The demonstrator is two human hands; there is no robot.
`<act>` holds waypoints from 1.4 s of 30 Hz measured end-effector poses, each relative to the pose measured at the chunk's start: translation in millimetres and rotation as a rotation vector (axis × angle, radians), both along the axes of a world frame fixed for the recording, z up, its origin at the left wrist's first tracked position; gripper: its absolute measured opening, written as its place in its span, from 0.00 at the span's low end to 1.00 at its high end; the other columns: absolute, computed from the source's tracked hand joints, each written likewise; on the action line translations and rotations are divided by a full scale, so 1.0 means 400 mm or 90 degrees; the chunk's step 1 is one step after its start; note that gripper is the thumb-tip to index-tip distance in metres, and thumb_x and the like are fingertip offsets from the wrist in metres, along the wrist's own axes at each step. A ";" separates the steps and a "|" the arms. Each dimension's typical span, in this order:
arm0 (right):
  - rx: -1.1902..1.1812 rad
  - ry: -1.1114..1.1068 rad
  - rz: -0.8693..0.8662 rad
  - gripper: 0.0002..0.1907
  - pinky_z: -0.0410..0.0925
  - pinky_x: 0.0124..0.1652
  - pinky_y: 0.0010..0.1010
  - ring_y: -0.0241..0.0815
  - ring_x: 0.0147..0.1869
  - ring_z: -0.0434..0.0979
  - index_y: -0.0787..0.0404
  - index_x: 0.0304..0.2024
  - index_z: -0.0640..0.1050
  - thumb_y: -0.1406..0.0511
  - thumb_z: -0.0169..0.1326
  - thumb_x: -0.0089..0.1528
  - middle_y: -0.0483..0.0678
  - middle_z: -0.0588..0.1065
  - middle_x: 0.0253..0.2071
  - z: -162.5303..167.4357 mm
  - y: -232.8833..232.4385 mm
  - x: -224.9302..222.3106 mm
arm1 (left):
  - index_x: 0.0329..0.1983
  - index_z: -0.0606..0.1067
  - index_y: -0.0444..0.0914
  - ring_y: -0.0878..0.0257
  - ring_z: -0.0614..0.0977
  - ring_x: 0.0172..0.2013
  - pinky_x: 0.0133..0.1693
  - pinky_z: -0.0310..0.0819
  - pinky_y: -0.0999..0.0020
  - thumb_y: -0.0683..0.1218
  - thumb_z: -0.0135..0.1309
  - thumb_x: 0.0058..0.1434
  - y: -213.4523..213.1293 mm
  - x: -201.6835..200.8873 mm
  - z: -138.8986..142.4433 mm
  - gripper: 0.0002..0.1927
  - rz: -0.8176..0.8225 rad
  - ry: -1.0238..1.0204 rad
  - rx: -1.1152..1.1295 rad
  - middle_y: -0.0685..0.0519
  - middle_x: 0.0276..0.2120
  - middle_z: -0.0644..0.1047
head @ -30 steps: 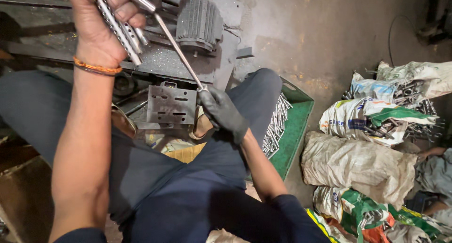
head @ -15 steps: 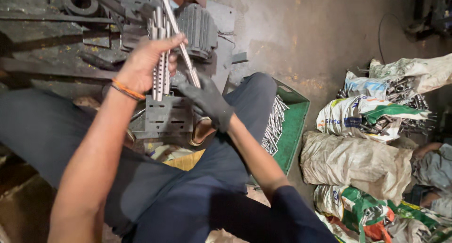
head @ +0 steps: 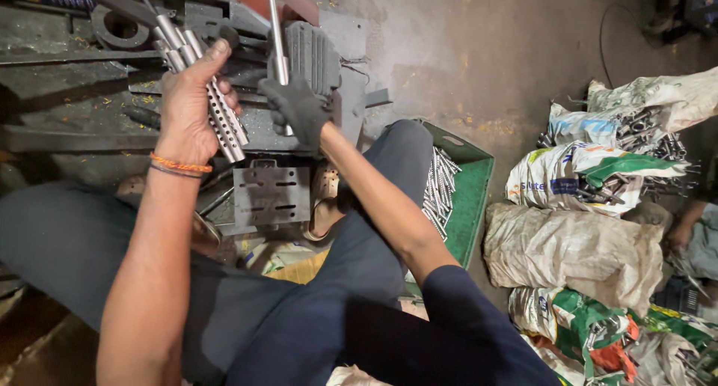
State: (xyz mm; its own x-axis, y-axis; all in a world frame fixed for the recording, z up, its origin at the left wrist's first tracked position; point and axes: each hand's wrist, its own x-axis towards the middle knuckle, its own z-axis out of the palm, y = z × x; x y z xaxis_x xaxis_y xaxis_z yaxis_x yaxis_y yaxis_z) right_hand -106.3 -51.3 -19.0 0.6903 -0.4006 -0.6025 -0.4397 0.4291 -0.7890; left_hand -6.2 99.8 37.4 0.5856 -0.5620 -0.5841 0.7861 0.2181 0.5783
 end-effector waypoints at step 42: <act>-0.030 -0.064 -0.018 0.13 0.60 0.15 0.32 0.34 0.15 0.63 0.60 0.26 0.71 0.61 0.55 0.62 0.41 0.65 0.16 0.030 -0.172 0.270 | 0.39 0.76 0.42 0.67 0.70 0.19 0.25 0.70 0.68 0.54 0.67 0.62 -0.108 0.046 -0.006 0.14 -0.005 0.063 -0.024 0.60 0.19 0.67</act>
State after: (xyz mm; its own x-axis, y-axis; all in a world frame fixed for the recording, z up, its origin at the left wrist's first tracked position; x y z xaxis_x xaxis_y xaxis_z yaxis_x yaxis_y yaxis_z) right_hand 1.9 -120.0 -7.1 0.7345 -0.4476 -0.5101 -0.3449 0.4012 -0.8486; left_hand 12.2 56.5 35.2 0.5219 -0.5885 -0.6175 0.8407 0.2322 0.4892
